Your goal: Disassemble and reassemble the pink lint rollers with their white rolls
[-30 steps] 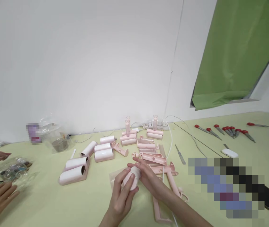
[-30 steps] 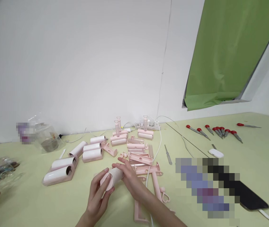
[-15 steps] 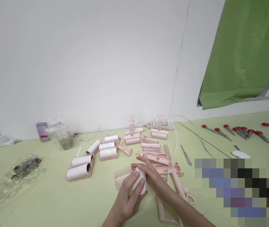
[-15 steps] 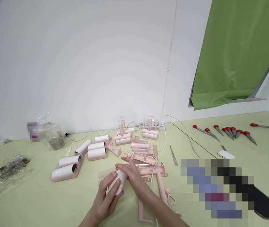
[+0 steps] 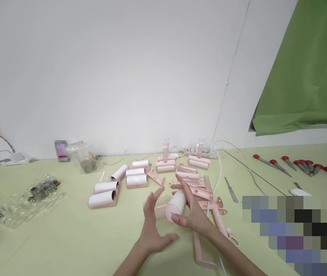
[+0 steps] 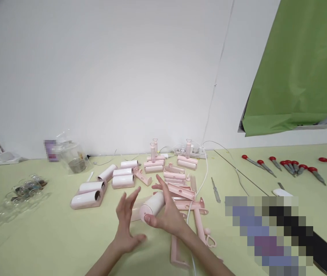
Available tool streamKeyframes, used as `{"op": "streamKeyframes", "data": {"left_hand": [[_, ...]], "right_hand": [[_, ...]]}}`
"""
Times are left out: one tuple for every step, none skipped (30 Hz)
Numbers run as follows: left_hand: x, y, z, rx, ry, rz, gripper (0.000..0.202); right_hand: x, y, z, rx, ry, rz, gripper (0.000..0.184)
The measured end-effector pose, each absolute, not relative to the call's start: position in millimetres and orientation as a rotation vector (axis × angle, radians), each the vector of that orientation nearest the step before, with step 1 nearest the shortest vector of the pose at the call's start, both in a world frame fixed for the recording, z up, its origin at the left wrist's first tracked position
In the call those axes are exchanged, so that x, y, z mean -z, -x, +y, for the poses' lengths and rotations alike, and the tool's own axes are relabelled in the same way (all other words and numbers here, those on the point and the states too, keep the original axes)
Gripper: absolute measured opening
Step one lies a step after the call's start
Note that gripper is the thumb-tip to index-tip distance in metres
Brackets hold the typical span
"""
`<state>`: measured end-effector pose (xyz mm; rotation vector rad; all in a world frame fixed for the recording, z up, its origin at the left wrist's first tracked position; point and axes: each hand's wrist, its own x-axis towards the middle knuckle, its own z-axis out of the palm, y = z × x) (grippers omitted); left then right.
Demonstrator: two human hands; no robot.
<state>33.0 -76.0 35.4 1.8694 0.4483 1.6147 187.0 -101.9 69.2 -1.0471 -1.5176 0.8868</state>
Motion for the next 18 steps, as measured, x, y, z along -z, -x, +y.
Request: {"op": "streamKeyframes", "data": {"left_hand": [[-42,-33,-74,-1.525,-1.618,0.527,0.080],[-50,-33,-72,-1.397,-1.377,0.595,0.073],[-58,-34,-70,-1.243,-1.177,0.627,0.067],[-66,-35,-69,-1.073,-1.034,0.629,0.063],[-73,-38,-69,-0.919,-0.937,0.615,0.061],[-78,-40,-69,-0.809,-0.878,0.594,0.060],[-81,-43,-70,-0.760,-0.844,0.577,0.058],[-82,-45,-71,-0.761,-0.824,0.574,0.055],[-80,-46,-72,-0.791,-0.818,0.585,0.051],[-78,-47,-72,-0.834,-0.819,0.599,0.047],[-74,-46,-72,-0.864,-0.813,0.612,0.042],[-71,-43,-71,-0.865,-0.791,0.624,0.039],[-68,-40,-69,-0.845,-0.748,0.634,0.036],[-66,-37,-66,-0.823,-0.691,0.637,0.035],[-66,-32,-62,-0.815,-0.629,0.629,0.035],[-66,-28,-58,-0.822,-0.570,0.612,0.034],[-67,-25,-55,-0.839,-0.524,0.591,0.032],[-69,-22,-51,-0.865,-0.495,0.565,0.030]], "right_hand": [[-73,-186,-102,-0.747,1.073,-1.564,0.103],[-77,-185,-102,-0.612,1.089,-1.619,0.105],[-80,-183,-101,-0.505,1.096,-1.678,0.106],[-82,-181,-100,-0.433,1.087,-1.750,0.107],[-83,-178,-98,-0.390,1.060,-1.829,0.108],[-83,-175,-96,-0.365,1.025,-1.912,0.109],[-82,-171,-94,-0.344,0.987,-1.986,0.110],[-81,-168,-92,-0.328,0.952,-2.050,0.111],[-80,-165,-91,-0.315,0.913,-2.099,0.112],[-79,-163,-90,-0.311,0.882,-2.132,0.113],[-79,-163,-89,-0.328,0.872,-2.148,0.114],[-79,-164,-88,-0.364,0.887,-2.138,0.114],[-82,-167,-86,-0.413,0.931,-2.100,0.111],[-85,-173,-84,-0.460,0.999,-2.039,0.104],[-88,-181,-80,-0.488,1.091,-1.980,0.092],[-92,-190,-75,-0.486,1.219,-1.933,0.076],[-95,-201,-69,-0.436,1.341,-1.925,0.059],[-97,-213,-62,-0.352,1.504,-1.995,0.047]]}}
